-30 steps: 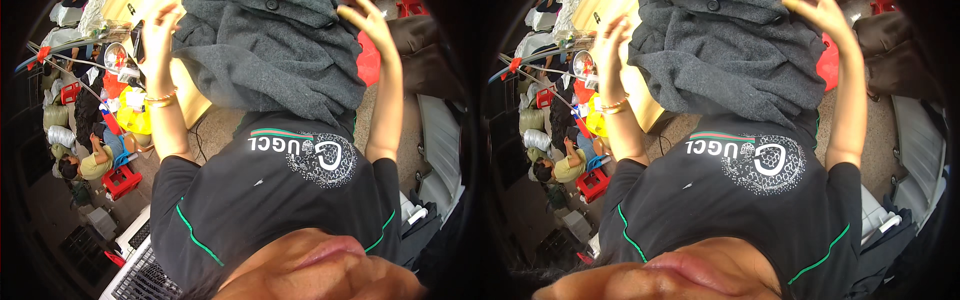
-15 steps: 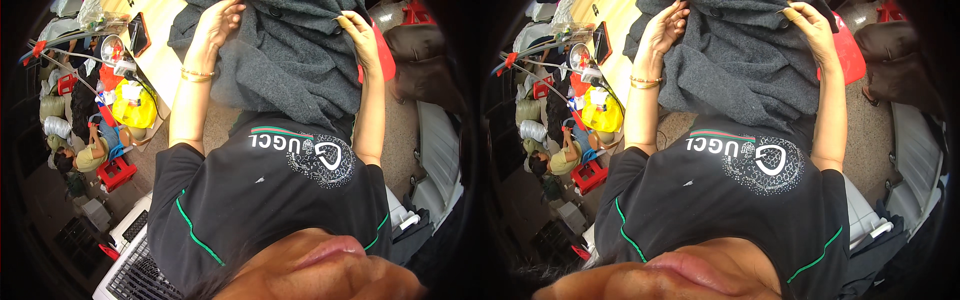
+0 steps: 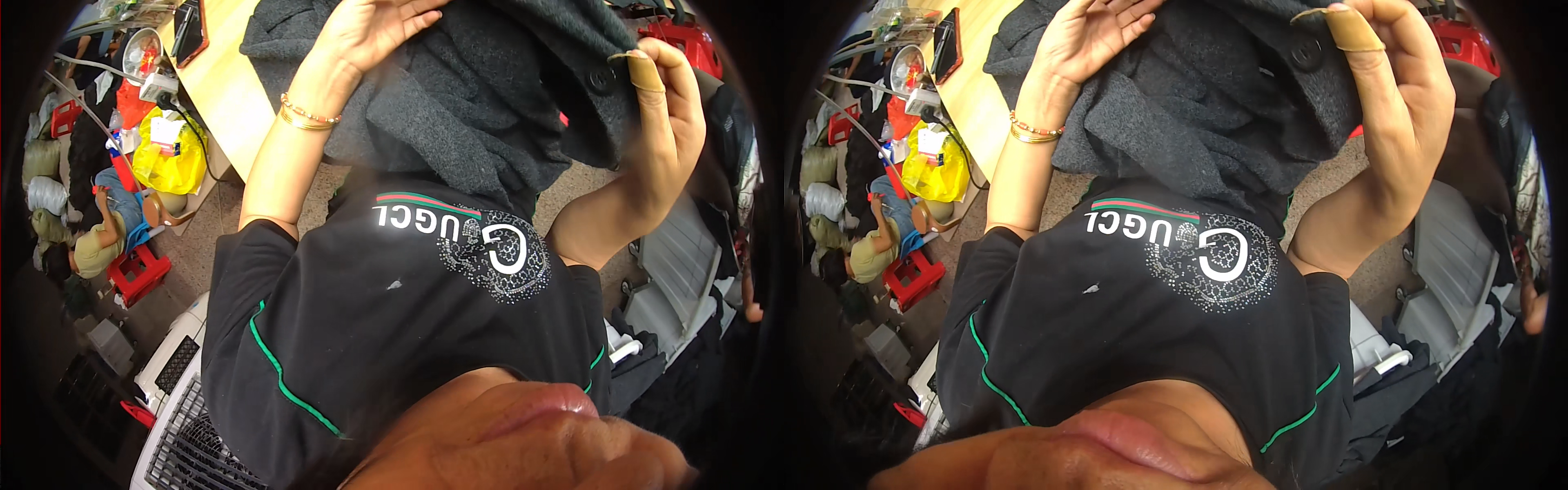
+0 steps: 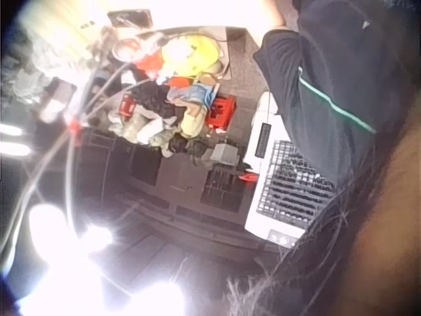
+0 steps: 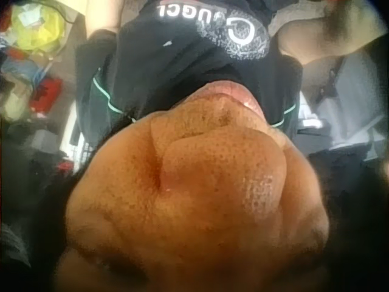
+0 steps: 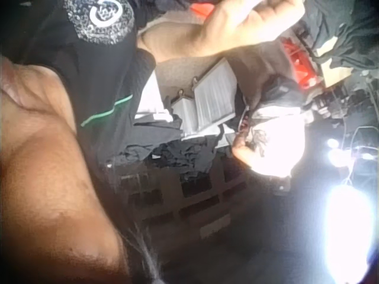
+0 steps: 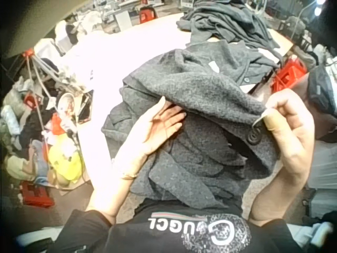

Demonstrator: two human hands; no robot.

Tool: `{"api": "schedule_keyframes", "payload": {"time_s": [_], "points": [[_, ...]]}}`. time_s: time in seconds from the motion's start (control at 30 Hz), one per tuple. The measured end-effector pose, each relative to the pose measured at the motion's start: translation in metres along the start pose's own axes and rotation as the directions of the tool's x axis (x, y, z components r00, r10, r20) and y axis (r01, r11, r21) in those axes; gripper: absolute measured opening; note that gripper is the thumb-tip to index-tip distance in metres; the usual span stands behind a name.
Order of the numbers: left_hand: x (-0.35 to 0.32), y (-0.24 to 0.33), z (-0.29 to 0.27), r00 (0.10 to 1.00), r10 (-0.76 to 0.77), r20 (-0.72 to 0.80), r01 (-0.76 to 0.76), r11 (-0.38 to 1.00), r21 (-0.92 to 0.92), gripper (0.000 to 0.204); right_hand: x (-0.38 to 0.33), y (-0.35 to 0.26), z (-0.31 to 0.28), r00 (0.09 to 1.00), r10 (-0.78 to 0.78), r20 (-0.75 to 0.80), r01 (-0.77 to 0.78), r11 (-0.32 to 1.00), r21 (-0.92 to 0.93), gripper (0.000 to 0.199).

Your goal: The recorder is sewing buttons onto a grey garment using a needle and thread.

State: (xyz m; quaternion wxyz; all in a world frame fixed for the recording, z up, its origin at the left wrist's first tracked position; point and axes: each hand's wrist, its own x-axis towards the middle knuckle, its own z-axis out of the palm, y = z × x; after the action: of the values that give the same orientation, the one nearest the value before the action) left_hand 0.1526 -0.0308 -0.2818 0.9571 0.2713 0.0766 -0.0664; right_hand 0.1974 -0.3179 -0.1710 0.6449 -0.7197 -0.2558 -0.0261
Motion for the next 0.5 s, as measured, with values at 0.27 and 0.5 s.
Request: {"api": "schedule_keyframes", "payload": {"time_s": [0.27, 0.5], "points": [[0.011, -0.003, -0.015, 0.972, 0.217, -0.093, -0.227, 0.967, -0.118, 0.031, -0.008, 0.016, -0.017, 0.988, 0.148, 0.040, -0.148, 0.989, -0.008, 0.015], [-0.013, -0.009, 0.000, 0.797, 0.578, 0.175, -0.602, 0.739, 0.302, 0.016, -0.036, 0.078, -0.043, 0.930, 0.315, 0.188, -0.280, 0.941, -0.188, 0.016]]}}
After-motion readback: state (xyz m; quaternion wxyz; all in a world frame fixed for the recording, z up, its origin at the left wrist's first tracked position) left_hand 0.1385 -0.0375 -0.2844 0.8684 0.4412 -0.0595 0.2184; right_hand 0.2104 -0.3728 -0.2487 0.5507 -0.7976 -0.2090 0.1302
